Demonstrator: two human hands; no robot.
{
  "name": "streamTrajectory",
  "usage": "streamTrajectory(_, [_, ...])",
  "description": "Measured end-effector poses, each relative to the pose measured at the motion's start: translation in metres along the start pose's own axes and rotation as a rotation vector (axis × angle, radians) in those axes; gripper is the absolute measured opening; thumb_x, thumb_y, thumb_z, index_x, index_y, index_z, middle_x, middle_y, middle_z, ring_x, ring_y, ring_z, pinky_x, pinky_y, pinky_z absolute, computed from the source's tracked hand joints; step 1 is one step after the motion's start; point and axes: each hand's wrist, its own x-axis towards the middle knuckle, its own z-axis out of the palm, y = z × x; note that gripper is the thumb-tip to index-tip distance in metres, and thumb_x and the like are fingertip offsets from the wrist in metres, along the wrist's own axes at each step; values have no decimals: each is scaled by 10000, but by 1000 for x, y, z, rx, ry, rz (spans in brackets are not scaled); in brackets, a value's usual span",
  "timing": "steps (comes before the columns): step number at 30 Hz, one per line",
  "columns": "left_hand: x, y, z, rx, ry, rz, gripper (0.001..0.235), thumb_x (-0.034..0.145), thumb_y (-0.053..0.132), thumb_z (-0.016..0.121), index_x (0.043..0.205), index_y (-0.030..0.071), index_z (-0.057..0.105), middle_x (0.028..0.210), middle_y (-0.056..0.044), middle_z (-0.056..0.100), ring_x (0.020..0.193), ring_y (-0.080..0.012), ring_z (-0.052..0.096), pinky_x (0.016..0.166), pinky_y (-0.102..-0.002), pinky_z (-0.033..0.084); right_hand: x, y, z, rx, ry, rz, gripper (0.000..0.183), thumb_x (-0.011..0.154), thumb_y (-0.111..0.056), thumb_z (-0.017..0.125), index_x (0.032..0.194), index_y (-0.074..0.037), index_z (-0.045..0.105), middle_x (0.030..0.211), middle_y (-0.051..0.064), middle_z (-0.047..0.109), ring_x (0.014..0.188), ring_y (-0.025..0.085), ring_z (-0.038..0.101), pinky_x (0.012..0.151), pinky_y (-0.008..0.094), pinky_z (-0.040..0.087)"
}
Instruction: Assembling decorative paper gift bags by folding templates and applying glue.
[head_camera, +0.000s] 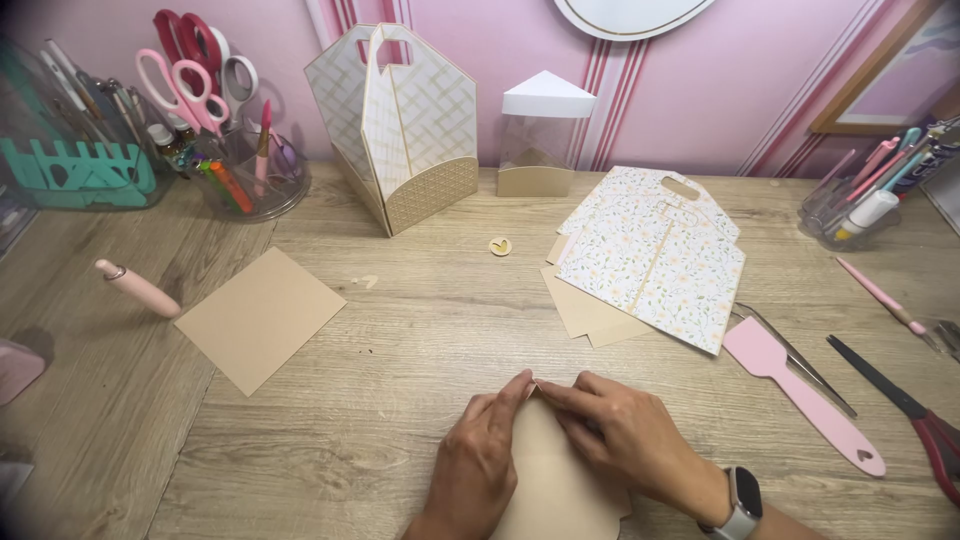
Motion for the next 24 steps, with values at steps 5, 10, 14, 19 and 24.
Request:
streamTrajectory(5, [7,7,-5,-162,51,-126,733,833,-94,416,1530,130,385,1231,-68,764,1054,-285,646,928,-401,523,0,-9,-5,-90,-40,-27,443,950,-321,624,1393,-320,619,861,10,603,684,260,653,515,457,520])
streamTrajectory(10, [9,0,-12,-289,67,-264,753,882,61,654,1553,152,326,1353,-115,643,1153,-238,681,990,-354,574,2,-4,-13,55,-75,43,531,923,-424,671,1439,-328,592,845,-32,631,713,191,687,593,382,529])
streamTrajectory(14, [9,-5,-25,-465,38,-359,810,822,136,759,1536,183,380,1387,-110,655,1238,-212,677,1052,-311,568,2,4,-30,239,-113,4,680,861,-390,795,1477,-236,553,961,-27,705,811,125,727,760,284,597])
streamTrajectory(19, [-2,3,-47,-225,91,-196,645,883,148,723,1471,131,458,1386,-121,630,1278,-266,631,1091,-385,518,44,59,-107,356,121,684,516,888,-271,733,1394,-242,639,1121,19,721,944,163,655,775,327,558])
streamTrajectory(24, [-44,-8,31,-7,390,223,424,1041,379,504,1241,69,712,1228,-101,745,1080,-238,746,960,-318,584,78,159,-130,262,322,840,1122,644,-417,887,1591,-98,376,1374,192,567,1233,315,557,1014,418,429])
